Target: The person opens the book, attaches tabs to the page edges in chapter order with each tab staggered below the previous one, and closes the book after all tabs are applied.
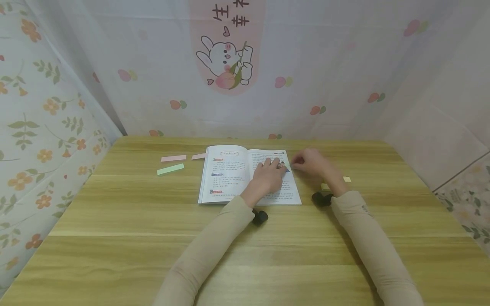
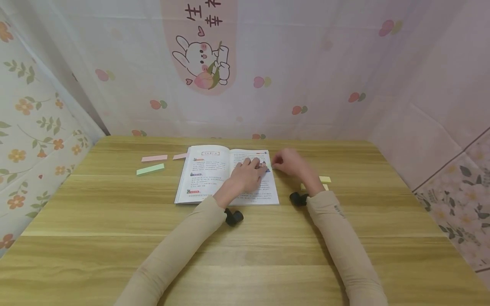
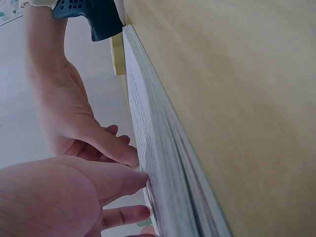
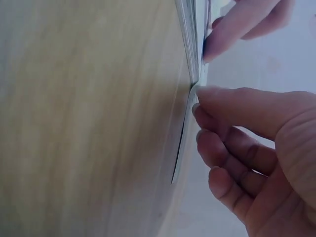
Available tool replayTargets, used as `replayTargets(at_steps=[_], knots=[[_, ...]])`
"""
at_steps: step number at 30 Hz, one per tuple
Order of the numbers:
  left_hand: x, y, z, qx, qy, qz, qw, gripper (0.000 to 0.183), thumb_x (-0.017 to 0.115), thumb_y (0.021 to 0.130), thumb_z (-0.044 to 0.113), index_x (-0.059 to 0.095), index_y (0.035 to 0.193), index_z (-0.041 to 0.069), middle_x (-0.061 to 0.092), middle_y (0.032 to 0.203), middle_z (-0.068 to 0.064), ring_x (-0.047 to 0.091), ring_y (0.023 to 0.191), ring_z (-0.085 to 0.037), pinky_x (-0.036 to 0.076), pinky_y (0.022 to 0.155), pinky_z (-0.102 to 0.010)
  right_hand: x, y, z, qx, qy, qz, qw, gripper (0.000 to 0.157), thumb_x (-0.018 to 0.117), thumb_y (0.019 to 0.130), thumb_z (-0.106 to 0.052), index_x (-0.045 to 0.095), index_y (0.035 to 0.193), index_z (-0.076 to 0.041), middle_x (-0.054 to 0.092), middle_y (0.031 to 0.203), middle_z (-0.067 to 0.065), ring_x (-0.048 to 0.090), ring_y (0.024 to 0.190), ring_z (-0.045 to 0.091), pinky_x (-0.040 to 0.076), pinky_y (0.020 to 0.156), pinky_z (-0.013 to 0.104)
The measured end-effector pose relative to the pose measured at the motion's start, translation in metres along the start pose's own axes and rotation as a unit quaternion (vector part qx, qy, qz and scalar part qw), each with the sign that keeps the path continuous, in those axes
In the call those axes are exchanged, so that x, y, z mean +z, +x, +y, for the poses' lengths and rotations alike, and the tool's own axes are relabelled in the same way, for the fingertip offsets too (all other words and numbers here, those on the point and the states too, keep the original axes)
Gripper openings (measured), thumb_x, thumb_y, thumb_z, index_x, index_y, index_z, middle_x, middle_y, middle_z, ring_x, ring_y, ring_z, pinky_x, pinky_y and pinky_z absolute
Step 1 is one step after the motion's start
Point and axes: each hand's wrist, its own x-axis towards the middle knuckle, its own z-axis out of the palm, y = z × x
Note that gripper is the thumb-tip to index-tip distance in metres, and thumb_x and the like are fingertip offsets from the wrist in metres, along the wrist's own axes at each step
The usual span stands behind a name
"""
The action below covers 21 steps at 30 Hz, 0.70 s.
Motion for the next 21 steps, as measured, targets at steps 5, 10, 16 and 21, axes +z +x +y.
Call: replayTargets(at_steps=[5,10,16,21], knots=[[0.001,0.001,0.000,0.001,0.002,0.003,1.0000,0.049,0.041,0.107,0.024,0.042,0.156,0.023,0.028,0.163,-0.004,0.029,0.144,-0.025,0.031,0.115,-0.044,0.002,0.002,-0.002,-0.009,-0.014,0.004,1.000,0.010,0.069,0.092,-0.004,0.076,0.096,0.003,0.074,0.094,0.014,0.067,0.090,0.030,0.053,0.085,0.048],[0.001,0.001,0.000,0.001,0.003,0.001,1.0000,0.049,0.041,0.106,0.025,0.043,0.155,0.023,0.027,0.163,-0.005,0.028,0.146,-0.026,0.030,0.116,-0.046,0.002,0.001,-0.004,-0.010,-0.012,0.008,1.000,0.008,0.071,0.090,-0.003,0.077,0.094,0.001,0.074,0.091,0.011,0.067,0.088,0.027,0.054,0.083,0.046],[0.002,0.002,0.001,0.000,0.009,0.001,1.0000,0.049,0.041,0.106,0.024,0.042,0.155,0.023,0.028,0.163,-0.004,0.029,0.145,-0.026,0.030,0.115,-0.045,0.001,-0.001,-0.006,-0.008,-0.008,0.013,1.000,0.008,0.071,0.089,-0.001,0.078,0.094,0.001,0.074,0.092,0.012,0.068,0.089,0.027,0.054,0.084,0.047],[0.002,0.002,0.000,0.001,0.013,0.002,0.9999,0.049,0.041,0.107,0.026,0.042,0.156,0.024,0.030,0.161,-0.003,0.031,0.142,-0.024,0.031,0.115,-0.045,0.003,-0.001,-0.012,-0.017,0.002,0.014,1.000,0.010,0.072,0.090,-0.001,0.078,0.097,0.003,0.075,0.095,0.015,0.069,0.091,0.030,0.054,0.086,0.049]])
